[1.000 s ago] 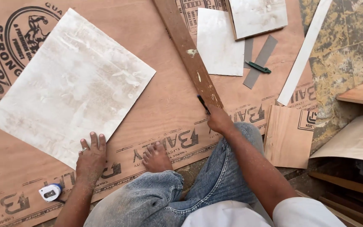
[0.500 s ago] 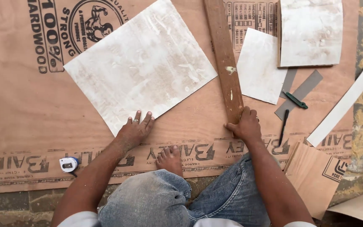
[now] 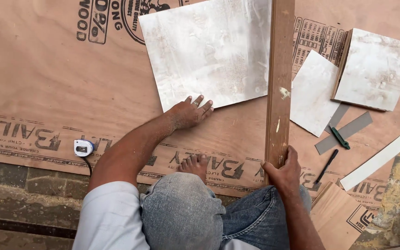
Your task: Measure and cut ceramic or laminate tiles using a hand tool and straight edge.
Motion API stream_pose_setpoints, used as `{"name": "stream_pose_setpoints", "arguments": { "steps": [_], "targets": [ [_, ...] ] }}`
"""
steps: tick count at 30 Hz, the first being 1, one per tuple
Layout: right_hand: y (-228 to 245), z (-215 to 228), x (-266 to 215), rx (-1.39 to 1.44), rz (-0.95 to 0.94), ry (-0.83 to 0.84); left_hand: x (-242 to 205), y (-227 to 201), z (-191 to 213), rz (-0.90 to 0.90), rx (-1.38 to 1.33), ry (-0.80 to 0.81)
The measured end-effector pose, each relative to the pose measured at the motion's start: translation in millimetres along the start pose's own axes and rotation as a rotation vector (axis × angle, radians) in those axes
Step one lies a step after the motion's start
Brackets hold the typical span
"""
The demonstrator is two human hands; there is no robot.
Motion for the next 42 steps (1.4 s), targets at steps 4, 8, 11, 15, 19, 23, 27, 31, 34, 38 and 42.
{"name": "stream_pose_setpoints", "arguments": {
  "steps": [4,8,11,15,19,23,27,31,34,38,42],
  "targets": [
    [2.2,-27.9,-35.4,0.105,-0.08,0.058,-3.2,0.6,-24.6,-0.005,0.038,0.013],
    [-10.2,-59.9,-53.6,0.023,0.06,0.059,-13.1,0.6,-38.3,0.02,-0.03,0.075],
    [7.6,-72.4,-52.9,-0.009,0.102,0.058,-7.3,8.4,-41.9,0.094,-0.141,-0.014],
    [40.0,-85.8,-34.5,-0.107,0.151,0.093,4.4,25.8,-42.0,0.149,-0.331,-0.23],
    [65.9,-103.3,-28.8,-0.011,0.23,0.0,-10.5,25.8,-19.0,0.156,-0.586,-0.32],
    [77.5,-113.6,-9.0,0.002,0.173,0.231,-15.5,53.4,-24.9,0.302,-1.114,-0.598],
    [36.6,-72.7,55.7,-0.192,0.387,0.058,-15.8,75.8,-39.0,0.353,-1.159,-0.533],
    [-79.3,61.7,128.9,-0.014,0.025,-0.119,-24.8,90.5,-13.2,0.491,-1.08,-0.293],
    [-181.7,104.6,172.5,-0.362,-0.122,-0.304,-31.1,105.2,0.0,0.596,-1.026,-0.03],
    [-237.7,125.8,201.6,-0.543,-0.185,-0.253,6.8,139.1,-4.8,0.632,-0.918,0.026],
    [-231.4,132.5,190.8,-0.575,-0.093,-0.343,26.9,147.4,21.2,0.788,-1.225,-0.077]
  ]
}}
Point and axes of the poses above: each hand's wrist, its own x-axis towards the middle knuckle, its own z-axis out of the back of the hand, y = z × x, the point moved 7 cm from there along x, towards the middle knuckle, and after that the axes turned 10 degrees about y, right-handed, at the moved point
